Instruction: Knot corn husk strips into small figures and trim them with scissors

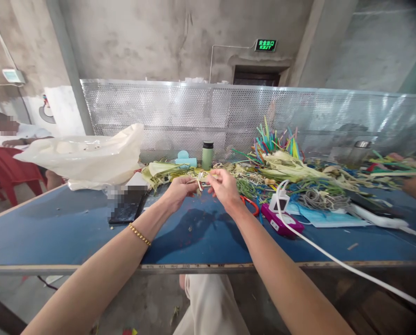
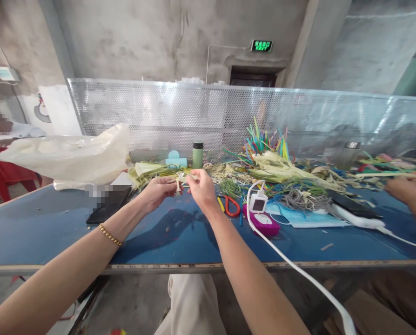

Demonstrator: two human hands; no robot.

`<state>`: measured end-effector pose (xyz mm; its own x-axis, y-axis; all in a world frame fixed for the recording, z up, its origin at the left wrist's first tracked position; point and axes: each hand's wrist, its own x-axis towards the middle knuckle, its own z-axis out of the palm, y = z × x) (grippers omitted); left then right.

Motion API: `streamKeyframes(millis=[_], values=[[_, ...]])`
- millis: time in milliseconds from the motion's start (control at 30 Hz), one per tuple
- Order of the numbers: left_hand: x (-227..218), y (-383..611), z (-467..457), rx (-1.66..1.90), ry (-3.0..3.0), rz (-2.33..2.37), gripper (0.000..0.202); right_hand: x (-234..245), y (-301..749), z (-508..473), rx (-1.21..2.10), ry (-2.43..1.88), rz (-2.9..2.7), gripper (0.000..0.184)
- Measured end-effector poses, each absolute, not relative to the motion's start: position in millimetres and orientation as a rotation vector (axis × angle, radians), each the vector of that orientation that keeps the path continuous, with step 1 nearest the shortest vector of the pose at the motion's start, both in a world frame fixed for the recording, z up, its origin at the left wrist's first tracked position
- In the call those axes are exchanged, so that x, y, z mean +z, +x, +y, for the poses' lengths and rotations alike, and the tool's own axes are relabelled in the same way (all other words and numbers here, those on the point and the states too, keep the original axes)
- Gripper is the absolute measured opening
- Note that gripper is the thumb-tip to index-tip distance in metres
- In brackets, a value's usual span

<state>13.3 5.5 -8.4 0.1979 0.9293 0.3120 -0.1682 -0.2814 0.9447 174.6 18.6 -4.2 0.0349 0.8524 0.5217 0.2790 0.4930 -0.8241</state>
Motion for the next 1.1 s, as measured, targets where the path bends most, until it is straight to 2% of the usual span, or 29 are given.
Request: streamKeyframes(millis=[67, 167, 267, 400, 667, 800, 933, 1100], values=[[-8.6, 12.5, 7.0, 1.346, 1.412, 0.81, 0.016, -3.9, 175.9, 17.8, 0.386, -0.984, -1.566, 0.04], [-7.9, 11.7, 7.7, 1.375, 1.388, 0.812, 0.012, -2.2, 177.2, 14.8, 0.022, -0.86, -1.755, 0.035], [-6.8, 11.6, 6.5, 1.329, 1.393, 0.757, 0.014, -1.2, 177.5, 13.4, -0.16, -0.805, -1.922, 0.027], [-5.3, 11.2, 4.3, 1.299, 1.403, 0.681, 0.02, -1.1, 178.4, 15.9, -0.014, -0.813, -1.958, 0.015], [-7.9, 11.6, 8.8, 1.407, 1.475, 0.744, 0.023, -1.9, 177.8, 18.7, 0.452, -0.825, -1.746, 0.018], [-8.5, 10.7, 9.4, 1.423, 1.472, 0.786, 0.023, -2.3, 175.5, 17.2, 0.516, -0.84, -1.697, 0.02], [-4.3, 7.8, 5.5, 1.269, 1.394, 0.772, 0.031, -1.7, 176.1, 17.3, 0.556, -0.868, -1.629, 0.023], [-0.1, 5.6, 2.7, 1.154, 1.291, 0.729, 0.03, -1.2, 180.1, 20.1, 0.478, -0.909, -1.631, 0.026]])
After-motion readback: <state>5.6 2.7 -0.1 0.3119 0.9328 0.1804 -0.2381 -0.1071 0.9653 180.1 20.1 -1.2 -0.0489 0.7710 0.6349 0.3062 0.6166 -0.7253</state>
